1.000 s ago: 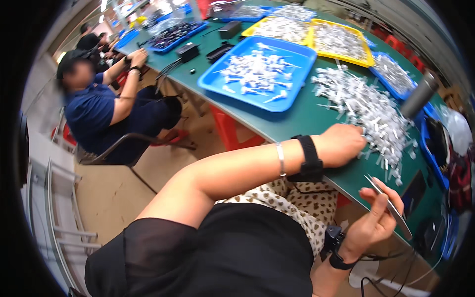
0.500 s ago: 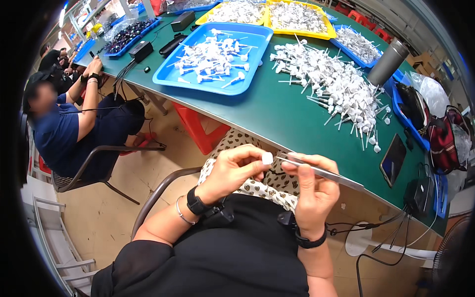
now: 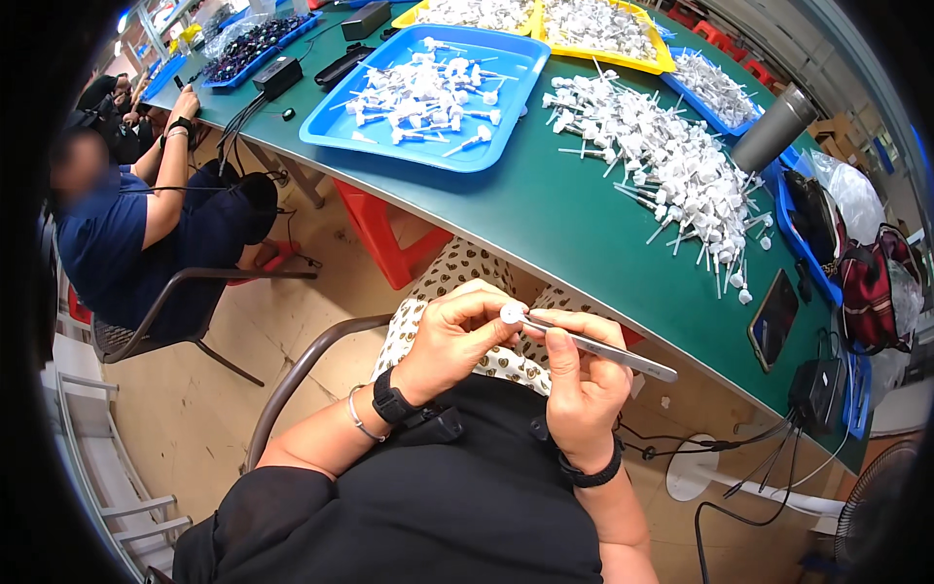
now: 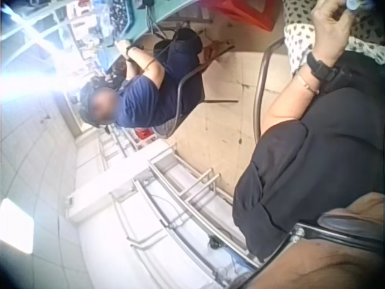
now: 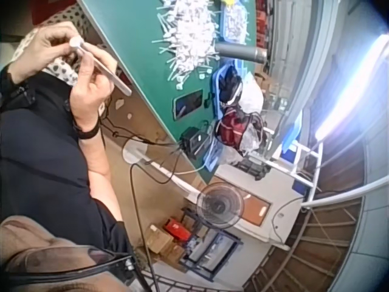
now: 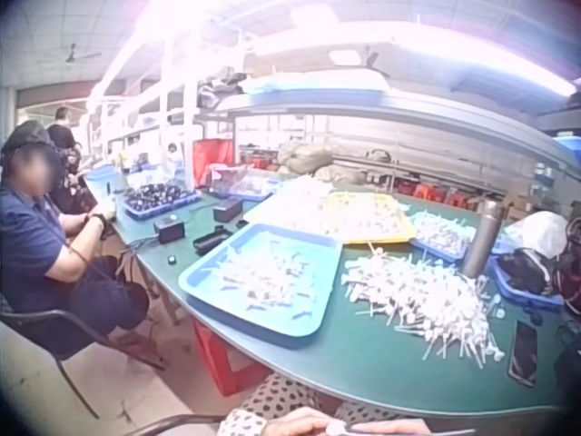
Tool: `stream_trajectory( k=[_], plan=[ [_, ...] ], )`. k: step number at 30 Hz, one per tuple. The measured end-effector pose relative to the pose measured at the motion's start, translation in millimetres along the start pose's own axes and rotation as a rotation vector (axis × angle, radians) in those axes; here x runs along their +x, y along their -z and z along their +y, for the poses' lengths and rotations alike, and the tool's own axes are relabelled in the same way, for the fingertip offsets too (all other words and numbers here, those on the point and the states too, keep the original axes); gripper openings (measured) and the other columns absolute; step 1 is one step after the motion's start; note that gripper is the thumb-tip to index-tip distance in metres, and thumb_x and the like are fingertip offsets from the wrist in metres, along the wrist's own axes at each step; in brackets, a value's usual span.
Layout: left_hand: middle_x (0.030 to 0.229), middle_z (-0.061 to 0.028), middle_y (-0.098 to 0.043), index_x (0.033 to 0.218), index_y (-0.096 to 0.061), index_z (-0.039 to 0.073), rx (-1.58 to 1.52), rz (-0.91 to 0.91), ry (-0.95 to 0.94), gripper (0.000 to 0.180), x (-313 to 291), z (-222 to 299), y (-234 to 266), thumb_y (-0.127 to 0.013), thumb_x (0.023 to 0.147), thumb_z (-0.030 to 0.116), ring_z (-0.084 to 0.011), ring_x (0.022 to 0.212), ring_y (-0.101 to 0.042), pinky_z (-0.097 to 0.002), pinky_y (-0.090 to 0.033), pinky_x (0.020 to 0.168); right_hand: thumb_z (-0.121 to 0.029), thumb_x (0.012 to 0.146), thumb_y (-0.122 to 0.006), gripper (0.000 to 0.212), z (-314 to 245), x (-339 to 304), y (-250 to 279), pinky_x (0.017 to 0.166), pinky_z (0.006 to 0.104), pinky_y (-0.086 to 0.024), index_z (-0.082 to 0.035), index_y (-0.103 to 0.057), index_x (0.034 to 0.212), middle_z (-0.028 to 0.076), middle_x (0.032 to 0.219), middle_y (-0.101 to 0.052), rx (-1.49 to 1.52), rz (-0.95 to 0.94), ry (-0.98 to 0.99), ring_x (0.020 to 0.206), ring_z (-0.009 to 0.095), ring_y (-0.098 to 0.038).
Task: The person uses tweezers to pick up small white plastic components from a pile on a green table and places them into a blue tray. The person repeats this pick-and-place action continuously throughout the video.
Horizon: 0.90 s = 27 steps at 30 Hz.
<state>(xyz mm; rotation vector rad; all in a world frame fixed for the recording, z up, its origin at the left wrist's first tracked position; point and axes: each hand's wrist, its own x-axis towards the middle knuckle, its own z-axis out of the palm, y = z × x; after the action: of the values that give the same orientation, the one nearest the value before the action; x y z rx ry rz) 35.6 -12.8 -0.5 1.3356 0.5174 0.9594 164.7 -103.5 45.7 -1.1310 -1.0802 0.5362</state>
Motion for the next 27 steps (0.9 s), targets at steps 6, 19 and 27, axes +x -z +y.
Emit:
stream_trajectory(
  k=[6,19,27],
  plan=[
    [0.101,-0.005,-0.065,0.102,-0.07,-0.001,0.131,-0.008,-0.029,0.01,0.1,-4.0,3.9,-0.07,0.094,0.004,-0.0092,0.086,-0.066,-0.0216,-0.055,0.072,-0.001,0.101,-0.056,0.012,7.3,-0.8,-2.5,0.085,0.0302,-0.059,0.007,-0.059,0.11,0.015,0.106,-0.068,-0.049,-0.033,0.027,0.093,0.02,-0.072],
    [0.101,-0.0094,-0.069,0.106,-0.072,-0.001,0.237,-0.017,-0.191,0.013,-0.5,-4.1,3.6,-0.066,0.095,0.0,-0.0154,0.086,-0.069,-0.0269,-0.058,0.073,-0.001,0.101,-0.057,0.012,3.8,1.3,-6.4,0.083,0.0301,-0.06,0.007,-0.06,0.109,0.015,0.104,-0.07,-0.033,0.014,0.05,0.093,0.02,-0.072],
    [0.1,-0.0103,-0.068,0.104,-0.071,-0.001,0.376,-0.001,-0.327,0.013,0.1,0.0,2.8,-0.07,0.091,-0.003,-0.0164,0.083,-0.068,-0.027,-0.056,0.069,0.0,0.099,-0.06,0.011,12.2,1.7,-1.2,0.079,0.0291,-0.06,0.007,-0.061,0.107,0.015,0.102,-0.069,-0.176,-0.012,0.124,0.088,0.02,-0.072]
  ],
)
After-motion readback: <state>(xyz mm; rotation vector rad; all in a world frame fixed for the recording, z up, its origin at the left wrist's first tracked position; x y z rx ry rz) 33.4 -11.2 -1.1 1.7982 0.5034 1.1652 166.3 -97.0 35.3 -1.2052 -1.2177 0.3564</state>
